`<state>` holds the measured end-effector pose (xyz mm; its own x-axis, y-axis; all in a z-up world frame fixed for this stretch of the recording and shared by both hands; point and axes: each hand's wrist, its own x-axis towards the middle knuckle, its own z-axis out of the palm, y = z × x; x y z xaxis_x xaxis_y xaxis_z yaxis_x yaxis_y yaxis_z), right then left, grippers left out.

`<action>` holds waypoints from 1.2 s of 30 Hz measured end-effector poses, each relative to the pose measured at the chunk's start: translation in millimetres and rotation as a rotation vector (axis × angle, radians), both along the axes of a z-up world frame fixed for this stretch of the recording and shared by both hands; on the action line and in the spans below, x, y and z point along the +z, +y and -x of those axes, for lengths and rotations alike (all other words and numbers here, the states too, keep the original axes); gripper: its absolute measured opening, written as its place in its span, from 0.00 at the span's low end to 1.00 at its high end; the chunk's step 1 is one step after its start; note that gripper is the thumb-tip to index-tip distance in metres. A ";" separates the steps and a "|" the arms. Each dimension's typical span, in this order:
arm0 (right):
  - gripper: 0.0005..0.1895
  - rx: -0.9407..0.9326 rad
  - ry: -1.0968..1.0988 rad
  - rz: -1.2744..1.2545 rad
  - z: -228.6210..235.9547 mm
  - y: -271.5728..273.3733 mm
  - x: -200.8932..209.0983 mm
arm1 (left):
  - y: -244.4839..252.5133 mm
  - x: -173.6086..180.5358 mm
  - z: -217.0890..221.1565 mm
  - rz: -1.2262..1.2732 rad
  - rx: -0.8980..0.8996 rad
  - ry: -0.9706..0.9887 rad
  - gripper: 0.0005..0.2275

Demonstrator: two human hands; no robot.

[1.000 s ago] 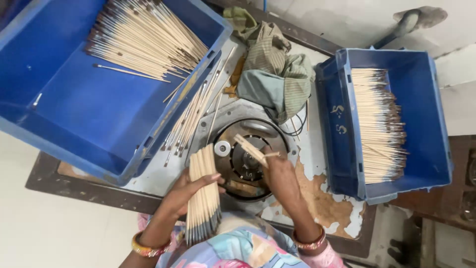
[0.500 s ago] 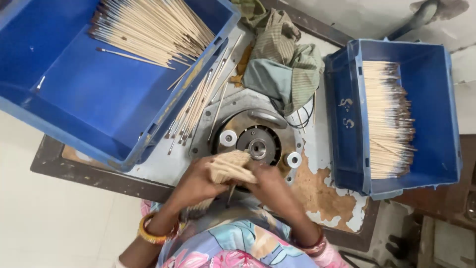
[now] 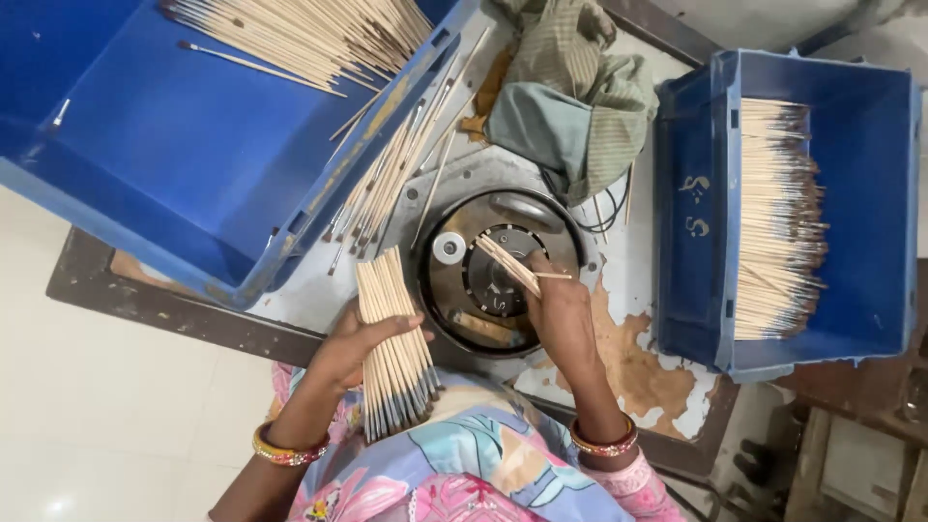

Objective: The person holds a bundle of thin wooden sticks in the left hand and repeatedly feeds them one by one into a rotating central machine part with the right hand. The processed sticks are then placed into a blue bin on the right. The person occasionally pauses to adjust the bundle or remove a single stick before resuming the feeding process.

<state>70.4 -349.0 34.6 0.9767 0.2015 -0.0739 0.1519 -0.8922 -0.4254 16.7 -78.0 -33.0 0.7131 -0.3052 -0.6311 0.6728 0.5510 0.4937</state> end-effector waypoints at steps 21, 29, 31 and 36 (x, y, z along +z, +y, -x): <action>0.28 -0.010 -0.047 0.050 7.7 -12.2 -13.8 | -5.2 8.6 -6.3 -0.211 -0.087 -0.166 0.15; 0.16 -0.030 -0.051 -0.324 17.9 25.1 43.7 | -6.1 31.9 -7.8 -0.278 -0.107 -0.245 0.17; 0.13 -0.152 0.074 -0.476 29.7 33.6 46.5 | -9.4 55.1 -14.5 -0.407 -0.186 -0.330 0.19; 0.16 0.206 -0.216 -0.082 27.4 -1.2 54.4 | -18.0 72.4 -43.0 -0.466 -0.293 -0.894 0.18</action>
